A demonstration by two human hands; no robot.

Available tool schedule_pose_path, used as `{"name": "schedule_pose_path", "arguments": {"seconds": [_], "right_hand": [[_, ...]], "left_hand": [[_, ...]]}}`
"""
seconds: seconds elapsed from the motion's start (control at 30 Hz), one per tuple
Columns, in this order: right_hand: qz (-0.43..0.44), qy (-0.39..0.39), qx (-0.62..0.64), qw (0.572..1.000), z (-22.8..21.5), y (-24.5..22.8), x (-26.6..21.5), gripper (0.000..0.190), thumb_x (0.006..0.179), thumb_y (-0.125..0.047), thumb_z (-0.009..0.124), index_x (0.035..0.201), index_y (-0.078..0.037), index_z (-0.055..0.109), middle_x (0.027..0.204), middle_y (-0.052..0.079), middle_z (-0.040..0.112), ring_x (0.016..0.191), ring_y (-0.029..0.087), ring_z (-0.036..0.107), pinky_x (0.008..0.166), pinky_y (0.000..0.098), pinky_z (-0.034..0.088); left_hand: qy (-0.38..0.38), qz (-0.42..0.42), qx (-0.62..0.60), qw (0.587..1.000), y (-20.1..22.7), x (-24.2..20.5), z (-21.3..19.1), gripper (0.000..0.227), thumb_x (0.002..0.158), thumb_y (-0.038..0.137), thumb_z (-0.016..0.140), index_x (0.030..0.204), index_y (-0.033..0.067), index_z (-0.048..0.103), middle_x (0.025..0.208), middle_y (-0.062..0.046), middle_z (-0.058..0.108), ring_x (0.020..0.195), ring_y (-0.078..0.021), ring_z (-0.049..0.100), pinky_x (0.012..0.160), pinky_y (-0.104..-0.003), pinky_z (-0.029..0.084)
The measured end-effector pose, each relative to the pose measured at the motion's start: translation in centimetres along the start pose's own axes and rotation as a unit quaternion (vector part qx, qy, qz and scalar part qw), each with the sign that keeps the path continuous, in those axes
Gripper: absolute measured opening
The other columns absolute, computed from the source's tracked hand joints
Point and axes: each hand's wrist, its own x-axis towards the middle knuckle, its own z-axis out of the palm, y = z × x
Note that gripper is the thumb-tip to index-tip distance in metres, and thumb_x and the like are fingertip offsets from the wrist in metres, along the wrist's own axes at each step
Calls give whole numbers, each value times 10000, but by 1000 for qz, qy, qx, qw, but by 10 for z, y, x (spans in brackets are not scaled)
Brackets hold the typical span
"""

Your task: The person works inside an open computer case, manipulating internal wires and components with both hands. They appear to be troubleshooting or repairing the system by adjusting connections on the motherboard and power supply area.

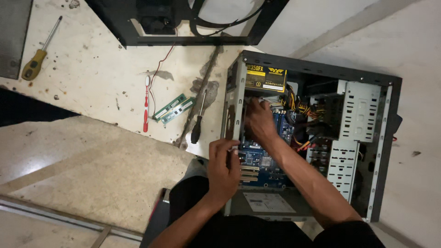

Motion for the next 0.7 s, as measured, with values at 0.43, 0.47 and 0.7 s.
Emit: {"name": "schedule_pose_path", "arguments": {"seconds": [0.43,0.47,0.7], "right_hand": [[29,122,167,978,93,-1,-9,111,877,-163,615,963,-152,684,849,52,660,843,274,667,755,441,472],[38,130,178,975,86,1,-9,111,898,-154,612,974,-145,692,838,56,668,816,283,678,730,446,486],[59,115,168,977,32,8,-12,257,923,-138,554,1170,-129,623,858,53,681,815,280,706,736,430,536]], "left_hand": [[-11,-9,18,1000,-6,-4,3,196,1091,154,465,1214,172,616,1153,-72,500,869,-341,653,625,-475,620],[-12,-4,18,1000,-4,-5,3,207,1098,134,447,1223,164,610,1160,-82,499,852,-340,642,618,-483,605],[-21,-2,11,1000,-5,-3,2,229,1092,105,420,1223,142,604,1178,-99,505,733,-305,613,586,-466,553]]}}
